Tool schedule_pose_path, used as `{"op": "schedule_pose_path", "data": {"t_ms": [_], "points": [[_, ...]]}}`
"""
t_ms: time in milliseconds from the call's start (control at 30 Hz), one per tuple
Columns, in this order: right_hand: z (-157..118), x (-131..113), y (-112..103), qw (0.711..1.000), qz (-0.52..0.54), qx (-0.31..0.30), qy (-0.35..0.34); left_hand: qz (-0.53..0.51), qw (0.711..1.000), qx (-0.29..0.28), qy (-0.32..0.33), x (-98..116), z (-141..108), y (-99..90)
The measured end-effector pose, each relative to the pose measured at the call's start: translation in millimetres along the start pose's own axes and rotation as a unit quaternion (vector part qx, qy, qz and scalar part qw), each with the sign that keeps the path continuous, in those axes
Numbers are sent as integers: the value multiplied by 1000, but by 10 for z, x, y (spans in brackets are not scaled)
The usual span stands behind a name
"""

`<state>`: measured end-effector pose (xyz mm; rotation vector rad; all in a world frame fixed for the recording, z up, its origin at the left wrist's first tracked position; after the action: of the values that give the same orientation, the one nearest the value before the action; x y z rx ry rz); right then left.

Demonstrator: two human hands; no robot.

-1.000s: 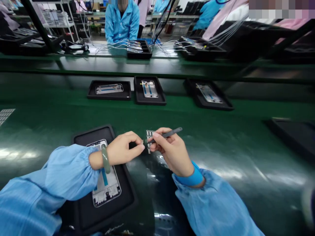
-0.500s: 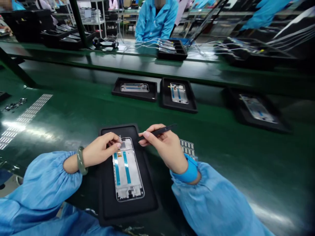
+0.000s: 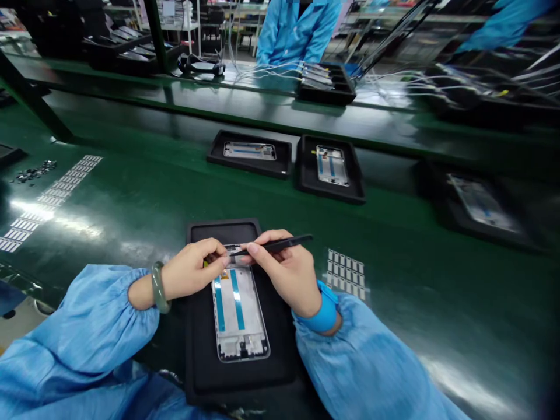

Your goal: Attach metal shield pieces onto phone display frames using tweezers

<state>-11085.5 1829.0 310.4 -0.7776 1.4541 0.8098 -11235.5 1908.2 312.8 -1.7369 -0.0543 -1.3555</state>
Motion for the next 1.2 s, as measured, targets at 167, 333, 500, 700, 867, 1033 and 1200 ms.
{"op": "schedule_pose_path", "data": {"t_ms": [167, 333, 500, 700, 867, 1033, 1200], "points": [[92, 38, -41, 999, 27, 35, 11, 89, 990, 69, 82, -70, -85, -38], [212, 193, 1, 999, 29, 4, 42, 161, 979, 48, 117, -135, -188, 84], [213, 220, 9, 998, -6, -31, 61, 165, 978, 39, 125, -76, -225, 151], [167, 204, -10, 997, -56, -44, 44, 182, 975, 39, 122, -38, -238, 154], [144, 216, -15, 995, -78, -51, 29, 193, 973, 37, 123, -12, -249, 159], [140, 223, -12, 995, -85, -51, 25, 197, 971, 41, 127, -10, -254, 161], [135, 231, -17, 994, -98, -49, 17, 206, 967, 45, 141, -15, -253, 165]]}}
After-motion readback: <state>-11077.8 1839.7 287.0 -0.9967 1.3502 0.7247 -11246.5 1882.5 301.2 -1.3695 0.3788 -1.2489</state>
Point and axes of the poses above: each hand's wrist, its own z-axis towards the middle knuckle, its own y-axis out of the palm, x = y × z, the point moved 3 cm from there along z, towards the middle knuckle, and after that the axes turned 7 degrees about x, right-handed, at the moved point
